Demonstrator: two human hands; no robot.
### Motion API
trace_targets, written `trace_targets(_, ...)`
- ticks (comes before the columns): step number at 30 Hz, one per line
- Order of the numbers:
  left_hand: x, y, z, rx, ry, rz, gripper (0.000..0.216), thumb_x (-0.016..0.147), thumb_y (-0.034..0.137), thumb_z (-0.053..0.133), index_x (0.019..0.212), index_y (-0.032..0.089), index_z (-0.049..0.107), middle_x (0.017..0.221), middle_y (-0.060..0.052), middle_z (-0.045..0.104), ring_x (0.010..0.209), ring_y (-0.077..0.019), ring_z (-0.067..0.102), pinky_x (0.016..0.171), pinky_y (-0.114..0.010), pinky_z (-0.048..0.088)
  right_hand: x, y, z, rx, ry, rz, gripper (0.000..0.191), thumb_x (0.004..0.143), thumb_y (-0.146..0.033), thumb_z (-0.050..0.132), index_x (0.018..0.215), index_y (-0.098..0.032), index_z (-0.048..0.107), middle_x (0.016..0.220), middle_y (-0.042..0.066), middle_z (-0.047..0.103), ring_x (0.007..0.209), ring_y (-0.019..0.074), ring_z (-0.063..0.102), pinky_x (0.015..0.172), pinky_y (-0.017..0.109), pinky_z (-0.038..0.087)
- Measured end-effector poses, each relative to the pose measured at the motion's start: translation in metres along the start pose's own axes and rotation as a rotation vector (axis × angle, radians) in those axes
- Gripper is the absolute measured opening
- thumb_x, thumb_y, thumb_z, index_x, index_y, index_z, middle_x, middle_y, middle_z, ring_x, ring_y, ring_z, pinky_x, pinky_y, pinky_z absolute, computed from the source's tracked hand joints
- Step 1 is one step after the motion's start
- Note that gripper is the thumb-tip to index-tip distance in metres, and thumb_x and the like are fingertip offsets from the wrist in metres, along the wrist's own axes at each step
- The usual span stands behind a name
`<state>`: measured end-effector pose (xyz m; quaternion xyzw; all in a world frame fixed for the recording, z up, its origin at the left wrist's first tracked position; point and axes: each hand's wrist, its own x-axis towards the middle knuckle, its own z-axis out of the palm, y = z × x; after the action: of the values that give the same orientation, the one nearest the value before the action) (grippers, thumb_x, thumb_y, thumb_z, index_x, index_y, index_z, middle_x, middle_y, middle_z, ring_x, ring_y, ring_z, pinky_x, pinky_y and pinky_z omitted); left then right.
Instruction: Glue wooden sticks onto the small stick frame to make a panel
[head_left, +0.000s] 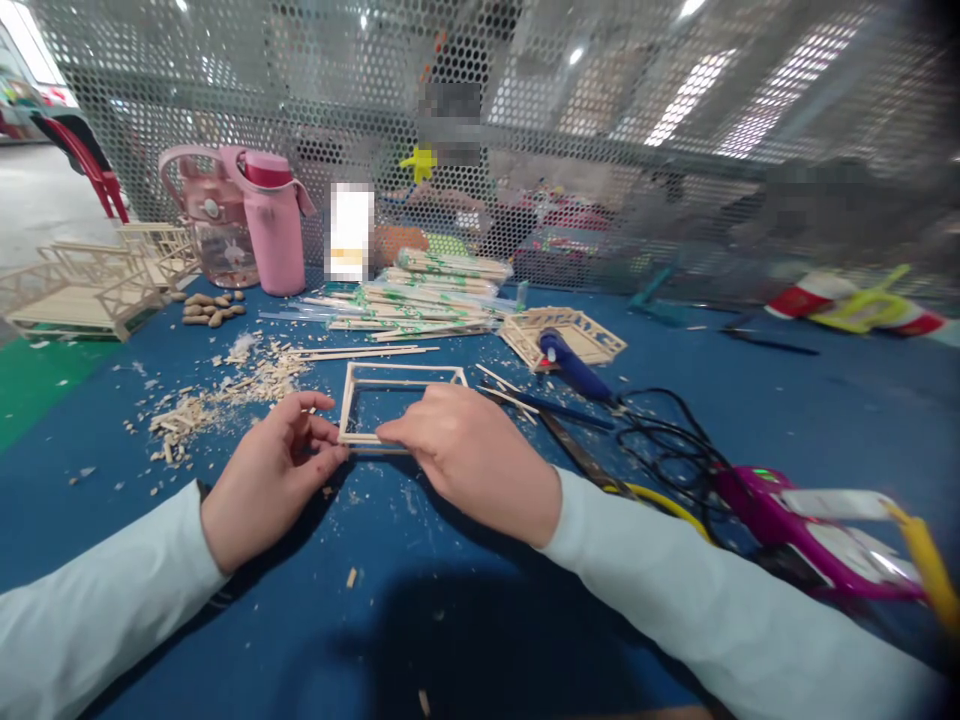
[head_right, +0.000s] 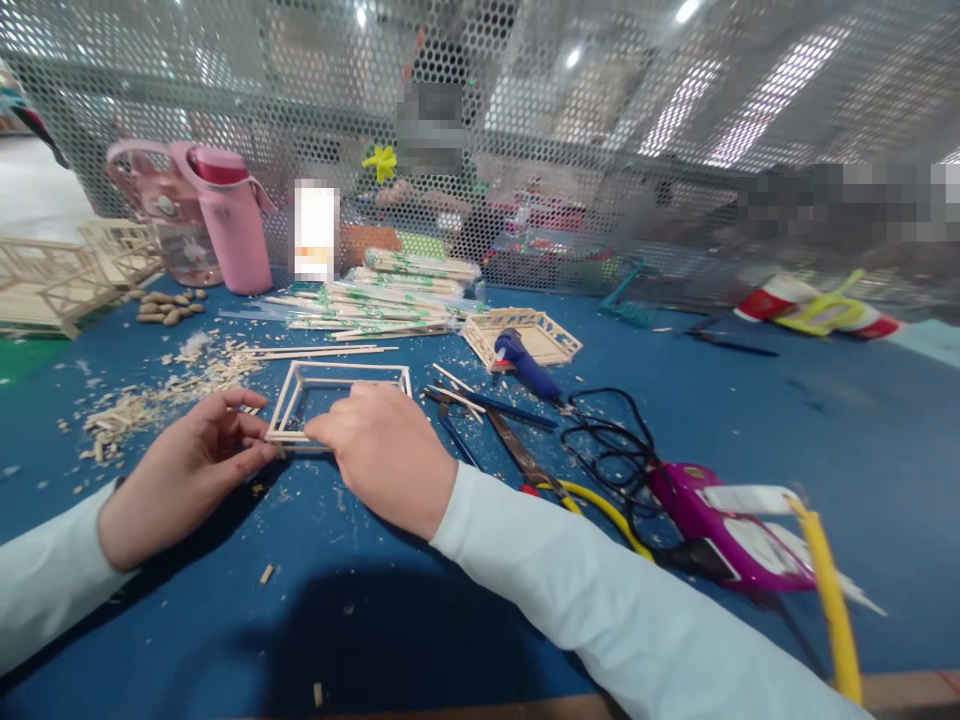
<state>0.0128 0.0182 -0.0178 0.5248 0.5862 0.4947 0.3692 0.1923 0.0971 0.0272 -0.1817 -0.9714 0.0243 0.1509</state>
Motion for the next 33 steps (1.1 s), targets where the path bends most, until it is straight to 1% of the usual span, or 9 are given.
trace_targets(8,0.000,-0.002,0.000,0.017,-0.009,0.005,0.036,0.073,0.028,0.059,0.102,0.020,0.041,0.070,0.004,0.058,0.061,-0.0120,0.056,0.056,-0.026,0.046,0.001,-0.002,0.004,-0.032,0.004,0.042,0.024,0.086,-0.012,0.046,0.087,-0.019,0.068,0.070,0.004,0.066,0.070,0.0170,0.047,0.062,0.030,0.026)
trace_targets(12,0.001,-0.004,0.000,0.049,-0.009,0.035,0.034,0.073,0.031,0.059,0.101,0.021,0.042,0.074,0.003,0.058,0.063,-0.0120,0.056,0.058,-0.026,0.047,-0.001,-0.004,0.000,-0.027,0.027,-0.004,0.025,0.085,-0.011,0.044,0.093,-0.017,0.068,0.077,0.005,0.068,0.072,0.0179,0.050,0.065,0.030,0.031)
trace_targets(16,-0.002,-0.004,-0.003,0.274,0.040,0.148,0.030,0.076,0.036,0.056,0.099,0.020,0.048,0.083,0.000,0.054,0.064,-0.0124,0.054,0.055,-0.026,0.047,-0.014,0.005,-0.018,0.049,0.298,0.015,0.036,0.081,-0.004,0.038,0.108,-0.016,0.060,0.100,0.007,0.066,0.090,0.0181,0.055,0.078,0.031,0.040)
trace_targets(19,-0.006,0.000,-0.008,0.613,0.181,0.478,0.028,0.079,0.032,0.056,0.103,0.019,0.053,0.101,-0.007,0.051,0.082,-0.0178,0.055,0.068,-0.032,0.048,-0.033,0.022,-0.030,0.083,0.480,0.150,0.036,0.074,-0.001,0.040,0.100,-0.015,0.059,0.093,0.006,0.065,0.085,0.0158,0.057,0.076,0.028,0.043)
trace_targets(21,-0.008,0.006,-0.009,0.837,0.240,0.728,0.023,0.080,0.027,0.056,0.102,0.020,0.057,0.103,-0.008,0.051,0.089,-0.0210,0.053,0.075,-0.035,0.044,-0.046,0.033,-0.032,0.111,0.411,0.250,0.037,0.064,0.000,0.045,0.096,-0.014,0.057,0.081,0.004,0.062,0.071,0.0137,0.054,0.067,0.025,0.042)
trace_targets(24,-0.008,0.019,0.000,1.060,0.243,0.963,0.017,0.081,0.021,0.057,0.098,0.024,0.060,0.090,-0.005,0.057,0.081,-0.0214,0.052,0.074,-0.038,0.038,-0.058,0.044,-0.026,0.149,0.128,0.388,0.034,0.054,-0.003,0.053,0.086,-0.014,0.056,0.070,-0.001,0.055,0.059,0.0110,0.047,0.057,0.022,0.037)
trace_targets(27,-0.005,0.035,0.022,1.164,0.184,0.982,0.014,0.085,0.024,0.053,0.096,0.025,0.061,0.082,-0.002,0.062,0.076,-0.0214,0.052,0.073,-0.040,0.034,-0.059,0.045,-0.015,0.184,-0.031,0.458,0.012,0.060,-0.016,0.066,0.071,-0.016,0.061,0.063,-0.003,0.052,0.057,0.0097,0.045,0.055,0.021,0.033)
trace_targets(30,0.003,0.045,0.045,1.217,0.091,0.933,0.019,0.088,0.028,0.047,0.097,0.022,0.062,0.084,-0.003,0.065,0.076,-0.0217,0.054,0.070,-0.038,0.035,-0.056,0.042,-0.007,0.256,-0.046,0.497,0.014,0.068,-0.030,0.068,0.070,-0.017,0.067,0.057,-0.004,0.050,0.052,0.0081,0.043,0.051,0.021,0.028)
trace_targets(33,0.010,0.046,0.059,1.250,-0.018,0.905,0.020,0.089,0.027,0.046,0.095,0.018,0.063,0.082,-0.004,0.065,0.072,-0.0210,0.054,0.064,-0.036,0.037,-0.054,0.040,-0.004,0.277,-0.041,0.526,0.013,0.071,-0.028,0.068,0.067,-0.016,0.069,0.051,-0.005,0.047,0.049,0.0070,0.039,0.050,0.021,0.025)
